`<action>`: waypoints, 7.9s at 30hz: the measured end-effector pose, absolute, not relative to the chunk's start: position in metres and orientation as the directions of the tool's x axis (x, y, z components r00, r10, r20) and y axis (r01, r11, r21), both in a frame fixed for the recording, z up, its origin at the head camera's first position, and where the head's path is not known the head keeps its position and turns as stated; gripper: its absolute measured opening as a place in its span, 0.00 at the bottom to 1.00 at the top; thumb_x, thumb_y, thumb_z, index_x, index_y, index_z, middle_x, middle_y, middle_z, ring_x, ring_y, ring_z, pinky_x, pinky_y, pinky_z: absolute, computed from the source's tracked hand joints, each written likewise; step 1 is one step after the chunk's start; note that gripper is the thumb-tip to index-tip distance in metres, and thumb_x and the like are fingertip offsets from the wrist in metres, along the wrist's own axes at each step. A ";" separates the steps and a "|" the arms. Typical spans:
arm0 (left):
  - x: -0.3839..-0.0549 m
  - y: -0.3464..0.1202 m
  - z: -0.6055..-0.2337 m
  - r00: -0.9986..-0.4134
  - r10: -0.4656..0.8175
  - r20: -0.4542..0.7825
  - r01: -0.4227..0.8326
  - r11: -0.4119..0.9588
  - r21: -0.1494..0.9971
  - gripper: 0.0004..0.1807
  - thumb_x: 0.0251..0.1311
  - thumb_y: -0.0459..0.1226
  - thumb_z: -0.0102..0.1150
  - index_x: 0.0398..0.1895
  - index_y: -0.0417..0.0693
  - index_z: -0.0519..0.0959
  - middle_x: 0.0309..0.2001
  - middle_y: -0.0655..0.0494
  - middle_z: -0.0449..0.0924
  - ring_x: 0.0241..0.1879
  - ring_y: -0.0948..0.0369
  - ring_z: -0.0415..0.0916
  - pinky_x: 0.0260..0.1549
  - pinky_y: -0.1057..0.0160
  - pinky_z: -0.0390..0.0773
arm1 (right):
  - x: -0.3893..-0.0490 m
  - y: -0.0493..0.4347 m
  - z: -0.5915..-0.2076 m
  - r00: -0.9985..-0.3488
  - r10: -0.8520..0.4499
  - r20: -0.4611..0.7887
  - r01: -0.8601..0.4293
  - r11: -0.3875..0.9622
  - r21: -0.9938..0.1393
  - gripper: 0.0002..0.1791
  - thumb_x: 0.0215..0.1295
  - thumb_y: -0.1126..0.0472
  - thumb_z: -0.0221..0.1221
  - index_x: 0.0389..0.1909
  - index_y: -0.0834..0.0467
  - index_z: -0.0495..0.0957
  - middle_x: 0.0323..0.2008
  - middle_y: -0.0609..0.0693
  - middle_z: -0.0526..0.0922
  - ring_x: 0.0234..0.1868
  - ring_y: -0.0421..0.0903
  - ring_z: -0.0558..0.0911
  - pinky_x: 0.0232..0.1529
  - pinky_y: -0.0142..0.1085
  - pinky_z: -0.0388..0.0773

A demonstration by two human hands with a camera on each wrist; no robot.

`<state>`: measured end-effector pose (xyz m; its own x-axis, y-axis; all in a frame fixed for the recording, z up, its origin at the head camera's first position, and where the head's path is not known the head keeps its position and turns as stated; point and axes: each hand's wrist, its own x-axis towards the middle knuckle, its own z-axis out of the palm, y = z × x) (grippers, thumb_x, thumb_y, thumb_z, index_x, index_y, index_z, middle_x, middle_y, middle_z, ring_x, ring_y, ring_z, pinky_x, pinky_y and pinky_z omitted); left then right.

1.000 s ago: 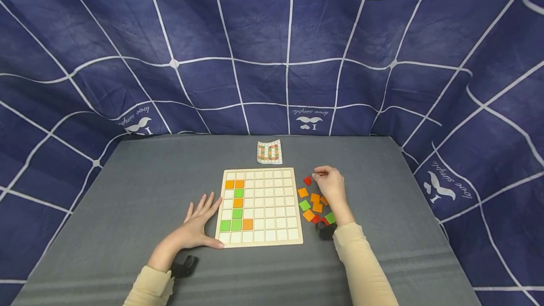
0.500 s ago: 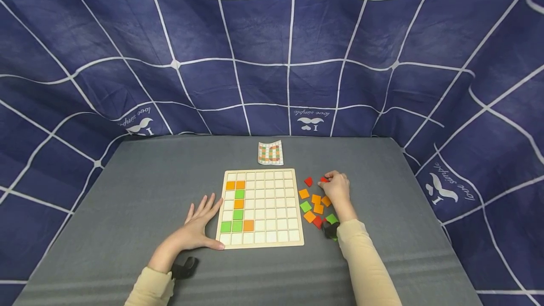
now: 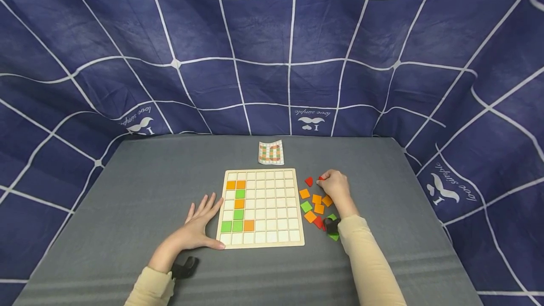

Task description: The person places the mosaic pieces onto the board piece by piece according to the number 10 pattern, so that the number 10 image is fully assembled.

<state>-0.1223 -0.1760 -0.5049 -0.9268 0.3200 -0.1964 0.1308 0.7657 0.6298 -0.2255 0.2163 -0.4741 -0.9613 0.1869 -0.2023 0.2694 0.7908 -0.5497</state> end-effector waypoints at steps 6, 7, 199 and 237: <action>-0.122 -0.176 -0.503 -0.926 0.322 -0.199 0.132 0.766 0.629 0.72 0.28 0.53 0.84 0.78 0.45 0.50 0.79 0.41 0.35 0.79 0.42 0.28 0.71 0.36 0.23 | -0.227 0.201 -0.466 -0.979 0.133 -0.152 0.200 0.724 -0.660 0.12 0.65 0.57 0.63 0.41 0.62 0.79 0.32 0.54 0.82 0.32 0.49 0.77 0.32 0.35 0.71; -0.122 -0.176 -0.503 -0.926 0.322 -0.198 0.132 0.766 0.629 0.72 0.28 0.53 0.84 0.78 0.45 0.50 0.79 0.41 0.36 0.79 0.42 0.28 0.71 0.36 0.23 | -0.227 0.197 -0.464 -0.983 0.114 -0.144 0.182 0.701 -0.689 0.12 0.66 0.58 0.62 0.43 0.63 0.79 0.32 0.53 0.81 0.32 0.48 0.77 0.32 0.34 0.70; -0.121 -0.175 -0.504 -0.926 0.330 -0.185 0.137 0.748 0.650 0.73 0.28 0.52 0.84 0.79 0.46 0.49 0.79 0.41 0.35 0.78 0.41 0.28 0.71 0.36 0.22 | -0.228 0.094 -0.483 -0.994 -0.113 -0.005 -0.082 0.747 -0.660 0.06 0.58 0.66 0.69 0.36 0.58 0.89 0.37 0.53 0.82 0.43 0.52 0.77 0.43 0.40 0.78; -0.119 -0.177 -0.507 -0.922 0.333 -0.198 0.137 0.759 0.637 0.72 0.31 0.55 0.82 0.79 0.46 0.47 0.80 0.42 0.34 0.79 0.41 0.27 0.71 0.36 0.23 | -0.224 0.201 -0.489 -0.975 0.129 -0.182 0.221 0.663 -0.715 0.19 0.66 0.54 0.63 0.50 0.63 0.81 0.46 0.62 0.85 0.46 0.57 0.82 0.50 0.48 0.77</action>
<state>-0.1194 -0.1769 -0.5074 -0.9220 0.3326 -0.1982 0.1367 0.7585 0.6371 -0.2241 0.2009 -0.4887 -0.9747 0.1288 -0.1824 0.2214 0.6635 -0.7147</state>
